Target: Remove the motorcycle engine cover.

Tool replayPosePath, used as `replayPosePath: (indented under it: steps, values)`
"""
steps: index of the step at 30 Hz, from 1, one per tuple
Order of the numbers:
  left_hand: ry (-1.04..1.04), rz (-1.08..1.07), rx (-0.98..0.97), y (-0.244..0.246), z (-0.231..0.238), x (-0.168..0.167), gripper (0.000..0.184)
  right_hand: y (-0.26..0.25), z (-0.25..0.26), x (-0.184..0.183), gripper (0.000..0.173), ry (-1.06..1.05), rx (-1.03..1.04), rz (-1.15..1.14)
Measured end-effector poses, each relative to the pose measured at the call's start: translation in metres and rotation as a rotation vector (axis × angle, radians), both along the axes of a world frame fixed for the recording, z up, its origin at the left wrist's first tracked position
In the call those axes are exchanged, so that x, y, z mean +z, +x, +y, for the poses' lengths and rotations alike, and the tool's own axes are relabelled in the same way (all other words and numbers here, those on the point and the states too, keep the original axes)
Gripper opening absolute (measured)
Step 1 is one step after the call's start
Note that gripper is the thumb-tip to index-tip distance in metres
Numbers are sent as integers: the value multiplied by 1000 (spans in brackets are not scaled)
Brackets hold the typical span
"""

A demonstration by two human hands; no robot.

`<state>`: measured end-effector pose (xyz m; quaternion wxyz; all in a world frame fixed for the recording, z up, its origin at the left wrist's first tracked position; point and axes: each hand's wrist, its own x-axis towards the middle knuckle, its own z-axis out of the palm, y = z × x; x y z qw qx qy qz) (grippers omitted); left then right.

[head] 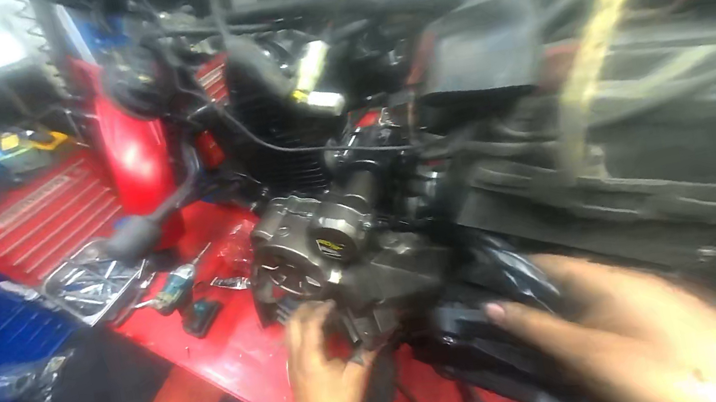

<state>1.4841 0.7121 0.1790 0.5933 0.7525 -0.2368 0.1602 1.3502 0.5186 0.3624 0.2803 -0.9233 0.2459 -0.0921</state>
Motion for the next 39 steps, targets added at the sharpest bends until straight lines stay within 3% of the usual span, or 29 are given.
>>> replayPosePath:
  steps: [3, 8, 12, 19, 24, 29, 36, 39]
  values:
    - [-170, 125, -83, -8, -7, -6, 39, 14, 11, -6, 26, -178, -9, -11]
    - [-270, 78, -180, -11, -8, -25, 7, 25, 20, -12, 29, -154, -53, -46]
    - [-297, -51, -220, -12, -5, -34, 14, 28, 23, -22, 40, -77, -62, -76]
    - [-274, -89, -209, -15, -2, -36, 13, 41, 25, -29, 56, -10, -5, -57]
    - [-248, -45, -262, -12, 1, -32, 11, 46, 20, -32, 62, -252, 10, -40]
    - [-240, -105, -297, 11, 1, -36, 32, 51, 16, -28, 71, -307, 5, -13]
    - [40, -63, -229, 6, 3, -19, 58, 52, 13, -34, 71, -284, 13, -79]
    - [48, -97, -166, 4, 1, -23, 57, 52, 12, -41, 70, -284, 32, -141]
